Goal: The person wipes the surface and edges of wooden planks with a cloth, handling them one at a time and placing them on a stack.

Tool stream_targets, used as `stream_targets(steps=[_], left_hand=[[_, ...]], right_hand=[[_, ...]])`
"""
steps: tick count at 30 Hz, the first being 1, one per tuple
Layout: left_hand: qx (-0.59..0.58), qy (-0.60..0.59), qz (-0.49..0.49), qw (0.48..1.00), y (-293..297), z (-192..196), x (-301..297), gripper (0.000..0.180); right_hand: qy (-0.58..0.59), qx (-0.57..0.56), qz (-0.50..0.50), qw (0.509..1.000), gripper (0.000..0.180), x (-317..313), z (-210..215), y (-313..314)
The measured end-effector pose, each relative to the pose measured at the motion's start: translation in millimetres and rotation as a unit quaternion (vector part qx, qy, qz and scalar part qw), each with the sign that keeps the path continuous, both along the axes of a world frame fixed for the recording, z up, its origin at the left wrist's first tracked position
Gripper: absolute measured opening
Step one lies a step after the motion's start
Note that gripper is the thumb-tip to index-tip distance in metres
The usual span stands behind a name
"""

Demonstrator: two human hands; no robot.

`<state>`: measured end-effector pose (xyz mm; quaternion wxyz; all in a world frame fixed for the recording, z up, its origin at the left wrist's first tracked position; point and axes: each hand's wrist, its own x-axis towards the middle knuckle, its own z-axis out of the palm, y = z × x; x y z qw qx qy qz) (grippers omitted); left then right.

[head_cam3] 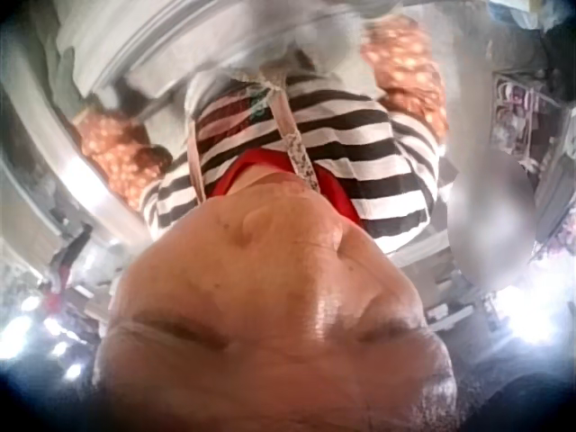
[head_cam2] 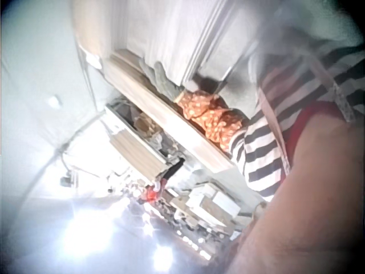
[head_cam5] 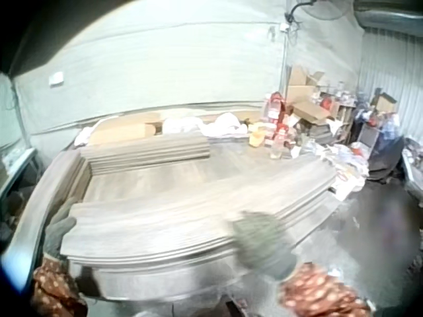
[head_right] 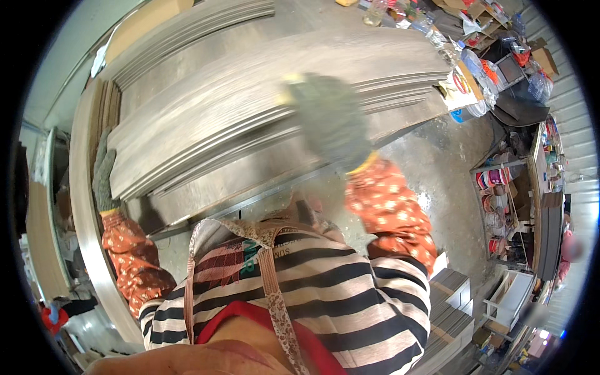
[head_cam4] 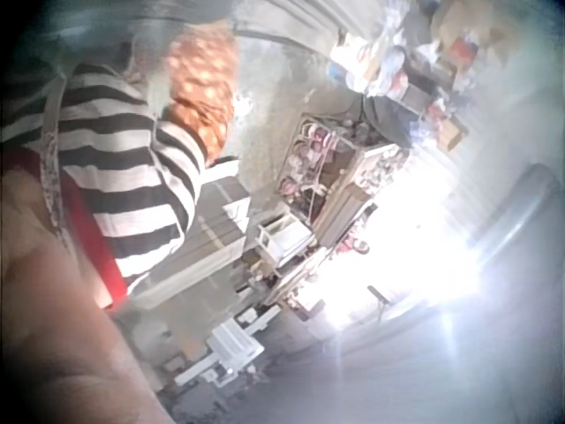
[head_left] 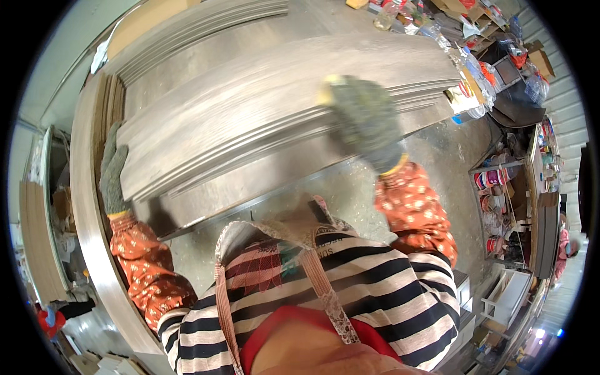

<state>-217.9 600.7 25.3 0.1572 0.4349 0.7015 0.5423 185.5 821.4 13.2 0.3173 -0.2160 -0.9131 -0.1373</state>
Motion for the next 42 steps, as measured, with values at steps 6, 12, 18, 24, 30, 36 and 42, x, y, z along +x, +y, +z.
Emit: stream_targets(steps=[6, 12, 18, 24, 30, 36, 42], left_hand=[[-0.094, 0.031, 0.010, 0.995, -1, 13, -5, 0.065], [-0.172, 0.307, -0.030, 0.936, 48, 43, 9, 0.060], [-0.002, 0.528, -0.168, 0.832, 216, 44, 213, 0.056], [-0.106, 0.484, -0.239, 0.835, 244, 37, 231, 0.052], [-0.127, 0.475, -0.237, 0.838, 240, 38, 230, 0.053], [-0.134, 0.482, -0.237, 0.833, 235, 40, 225, 0.056], [-0.157, 0.514, -0.217, 0.815, 232, 42, 222, 0.058]], right_hand=[[0.243, -0.207, -0.213, 0.923, 0.033, 200, -14, 140], [0.027, -0.009, -0.137, 0.990, 0.038, 125, 11, 85], [0.143, -0.075, -0.049, 0.986, 0.038, 136, 4, 102], [0.250, -0.252, -0.242, 0.903, 0.045, 260, -9, 209], [0.149, -0.009, -0.233, 0.961, 0.037, 259, -24, 200], [0.342, -0.217, -0.170, 0.899, 0.036, 288, -12, 223], [0.096, -0.294, -0.172, 0.935, 0.043, 200, 40, 273]])
